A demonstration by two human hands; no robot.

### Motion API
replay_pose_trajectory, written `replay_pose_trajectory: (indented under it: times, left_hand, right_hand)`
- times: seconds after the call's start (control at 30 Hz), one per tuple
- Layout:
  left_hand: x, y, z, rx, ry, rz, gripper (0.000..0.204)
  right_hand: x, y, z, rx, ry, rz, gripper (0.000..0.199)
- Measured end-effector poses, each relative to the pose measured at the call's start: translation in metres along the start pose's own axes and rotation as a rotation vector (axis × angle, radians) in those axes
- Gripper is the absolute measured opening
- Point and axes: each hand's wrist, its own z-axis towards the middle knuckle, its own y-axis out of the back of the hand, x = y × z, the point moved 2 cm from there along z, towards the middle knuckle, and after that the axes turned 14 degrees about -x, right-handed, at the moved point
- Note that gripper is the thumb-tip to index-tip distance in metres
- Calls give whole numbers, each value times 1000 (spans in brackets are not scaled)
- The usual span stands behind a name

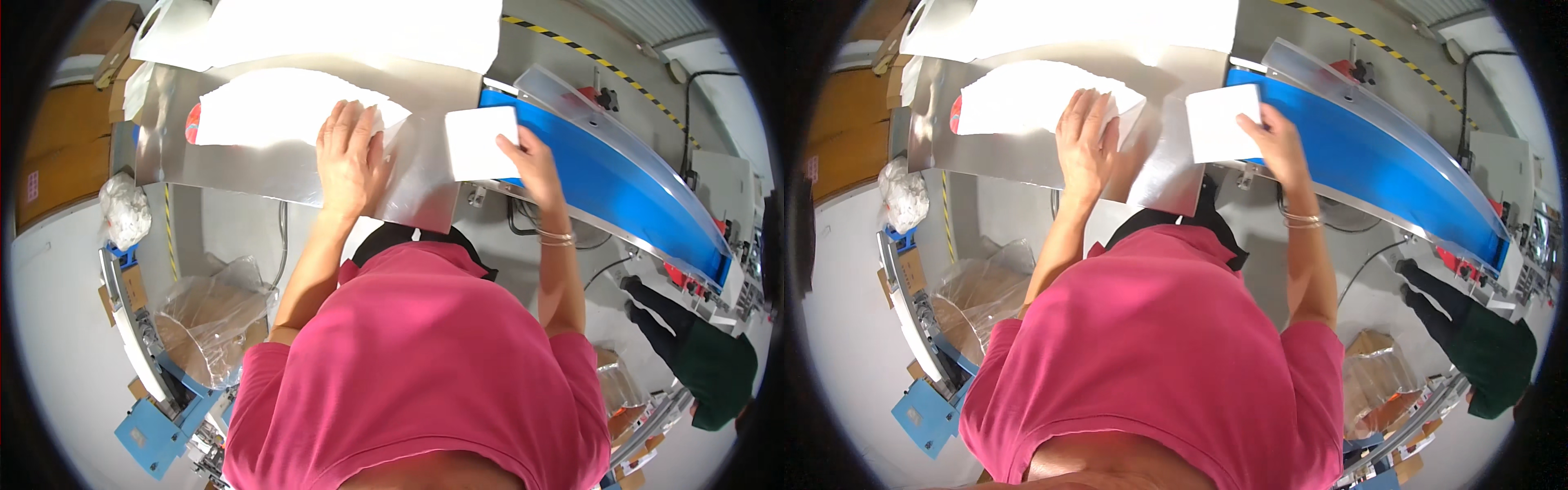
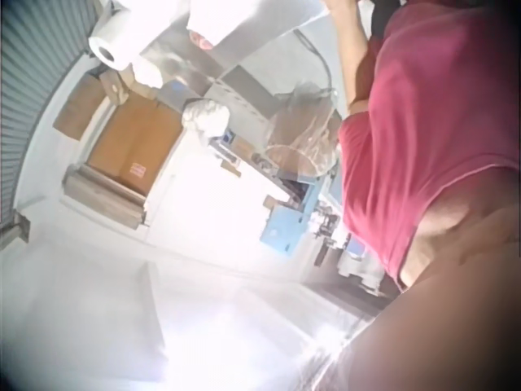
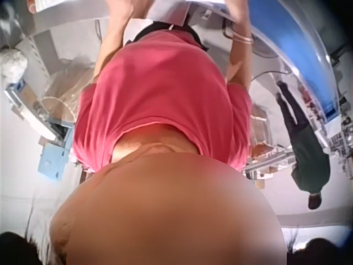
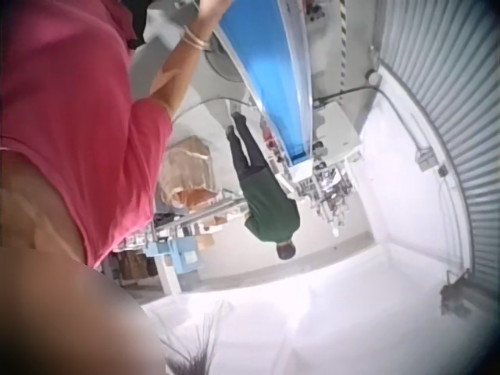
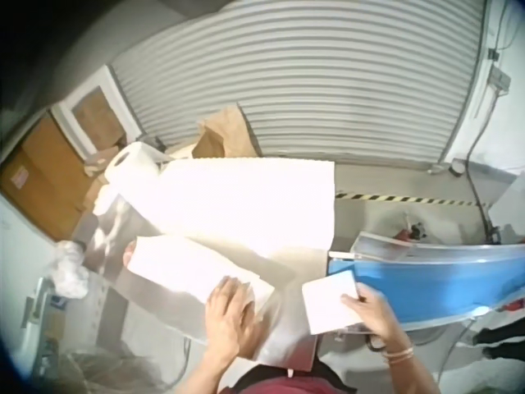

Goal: Manually placing stacks of white paper napkins onto a moving industrial conveyor belt.

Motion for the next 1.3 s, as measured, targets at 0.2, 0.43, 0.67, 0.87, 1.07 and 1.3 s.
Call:
replay_pose_trajectory:
  times: [0.2,0.43,0.67,0.87,1.07,1.3]
  left_hand:
    - [1,-2,-3,-46,-30,28,35]
    - [5,-2,-5,-51,-71,12,38]
    - [6,-1,-7,-27,-62,3,44]
    - [4,9,-1,28,16,-61,35]
    - [11,12,3,70,29,-76,32]
    - [10,16,14,100,85,-94,29]
  right_hand:
    - [-10,66,2,-353,3,-391,43]
    - [72,-39,-15,88,-84,120,39]
    - [95,-108,5,354,-205,190,51]
    - [87,-110,9,428,-273,323,46]
    - [80,-114,12,436,-378,512,34]
    - [75,-115,11,484,-378,544,30]
